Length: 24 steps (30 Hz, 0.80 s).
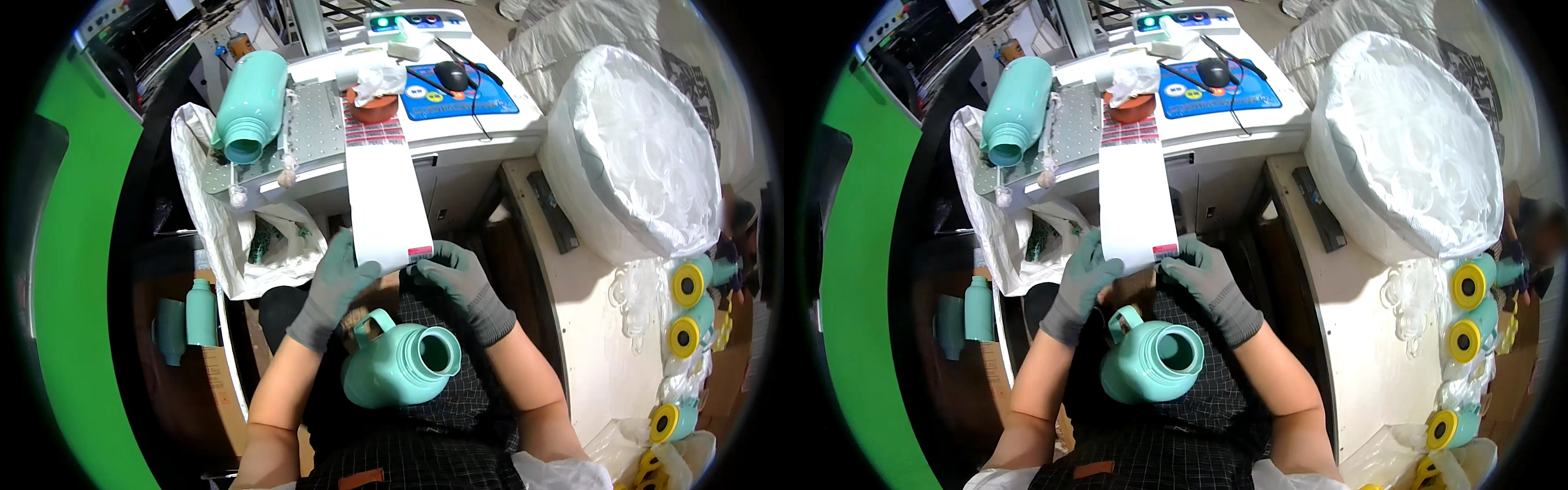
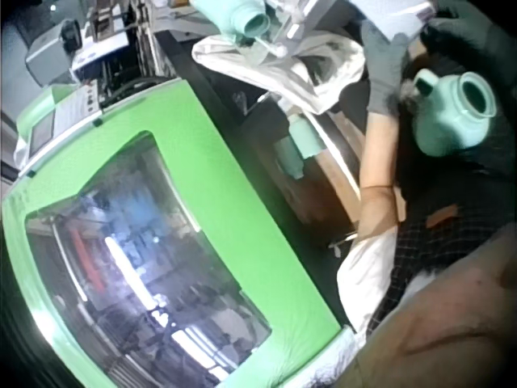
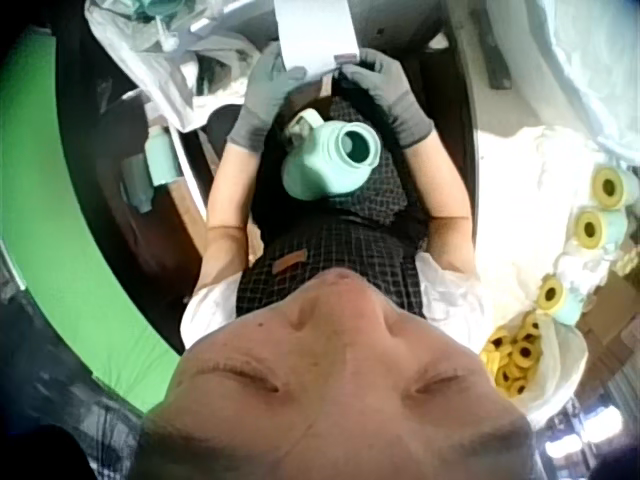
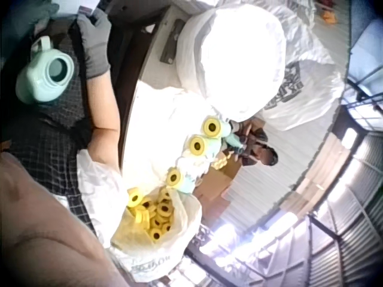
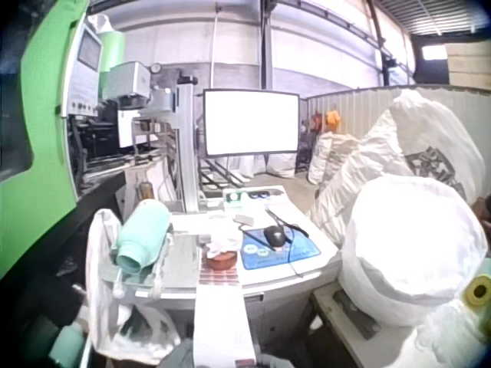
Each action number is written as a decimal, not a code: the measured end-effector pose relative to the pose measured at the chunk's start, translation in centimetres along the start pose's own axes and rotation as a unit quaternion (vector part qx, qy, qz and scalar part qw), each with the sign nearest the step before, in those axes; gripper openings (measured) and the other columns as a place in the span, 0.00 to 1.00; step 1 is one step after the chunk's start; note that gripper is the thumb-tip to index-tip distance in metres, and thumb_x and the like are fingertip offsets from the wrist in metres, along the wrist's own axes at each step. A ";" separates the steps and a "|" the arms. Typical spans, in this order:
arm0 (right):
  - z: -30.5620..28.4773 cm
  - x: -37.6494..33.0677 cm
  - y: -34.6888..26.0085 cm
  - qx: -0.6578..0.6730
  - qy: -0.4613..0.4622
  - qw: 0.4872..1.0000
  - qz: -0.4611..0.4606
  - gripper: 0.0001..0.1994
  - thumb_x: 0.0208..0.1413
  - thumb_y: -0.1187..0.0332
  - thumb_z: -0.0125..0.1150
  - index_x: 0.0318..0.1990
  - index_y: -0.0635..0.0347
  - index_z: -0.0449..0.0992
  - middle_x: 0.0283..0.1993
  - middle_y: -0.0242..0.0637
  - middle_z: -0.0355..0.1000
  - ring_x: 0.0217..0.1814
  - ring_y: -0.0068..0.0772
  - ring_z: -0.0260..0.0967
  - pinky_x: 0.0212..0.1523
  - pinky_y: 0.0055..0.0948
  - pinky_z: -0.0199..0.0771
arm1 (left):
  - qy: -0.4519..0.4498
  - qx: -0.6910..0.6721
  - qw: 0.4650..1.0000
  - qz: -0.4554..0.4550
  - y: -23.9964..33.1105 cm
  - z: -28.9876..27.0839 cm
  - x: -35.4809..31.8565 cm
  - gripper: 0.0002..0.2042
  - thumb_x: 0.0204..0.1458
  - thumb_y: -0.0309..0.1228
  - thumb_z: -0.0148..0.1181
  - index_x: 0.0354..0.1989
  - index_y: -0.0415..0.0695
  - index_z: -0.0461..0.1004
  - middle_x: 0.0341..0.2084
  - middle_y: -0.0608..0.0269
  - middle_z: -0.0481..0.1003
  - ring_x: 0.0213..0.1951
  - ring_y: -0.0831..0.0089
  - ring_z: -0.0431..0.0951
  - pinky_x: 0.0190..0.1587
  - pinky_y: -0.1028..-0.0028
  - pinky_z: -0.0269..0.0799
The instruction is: The person assembles teal water bottles by inserting a white plastic ring into the bottle neck, applying a label to the body, and screwing on a yellow cap. The person handles each bottle one at a time and places the completed bottles on the table.
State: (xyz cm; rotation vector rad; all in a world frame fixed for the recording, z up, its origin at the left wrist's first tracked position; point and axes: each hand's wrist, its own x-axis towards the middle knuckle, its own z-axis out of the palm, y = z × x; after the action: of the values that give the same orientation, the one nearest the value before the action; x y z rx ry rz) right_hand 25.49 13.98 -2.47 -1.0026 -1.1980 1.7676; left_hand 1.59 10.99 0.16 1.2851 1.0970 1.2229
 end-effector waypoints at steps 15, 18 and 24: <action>1.6 -0.1 0.3 -0.092 0.028 0.993 -0.071 0.16 0.64 0.71 0.64 0.56 0.67 0.78 0.36 0.27 0.74 0.33 0.12 0.66 0.35 0.18 0.70 | 0.109 0.519 0.786 0.317 1.0 3.9 1.7 0.10 0.47 0.37 0.71 0.36 0.49 0.80 0.43 0.67 0.76 0.57 0.58 0.71 0.69 0.41 0.58; 2.1 -0.3 -0.4 -0.082 0.029 0.994 -0.066 0.17 0.63 0.70 0.63 0.57 0.67 0.77 0.36 0.27 0.74 0.34 0.12 0.66 0.37 0.18 0.70 | 0.112 0.529 0.782 0.310 0.8 3.5 2.1 0.10 0.47 0.37 0.72 0.35 0.49 0.80 0.43 0.66 0.75 0.56 0.58 0.72 0.69 0.42 0.58; 2.0 -0.4 -0.7 -0.112 0.020 0.991 -0.075 0.18 0.62 0.70 0.63 0.58 0.68 0.76 0.39 0.30 0.77 0.35 0.12 0.68 0.40 0.18 0.72 | 0.086 0.520 0.776 0.347 1.3 3.2 1.6 0.10 0.46 0.34 0.73 0.36 0.49 0.80 0.45 0.66 0.76 0.56 0.56 0.73 0.67 0.43 0.61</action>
State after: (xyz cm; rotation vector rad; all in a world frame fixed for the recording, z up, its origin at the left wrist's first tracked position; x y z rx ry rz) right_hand 23.97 13.15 -1.27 -1.0411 -1.4316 1.5154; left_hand 4.89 12.19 1.63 2.6517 1.5946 1.2678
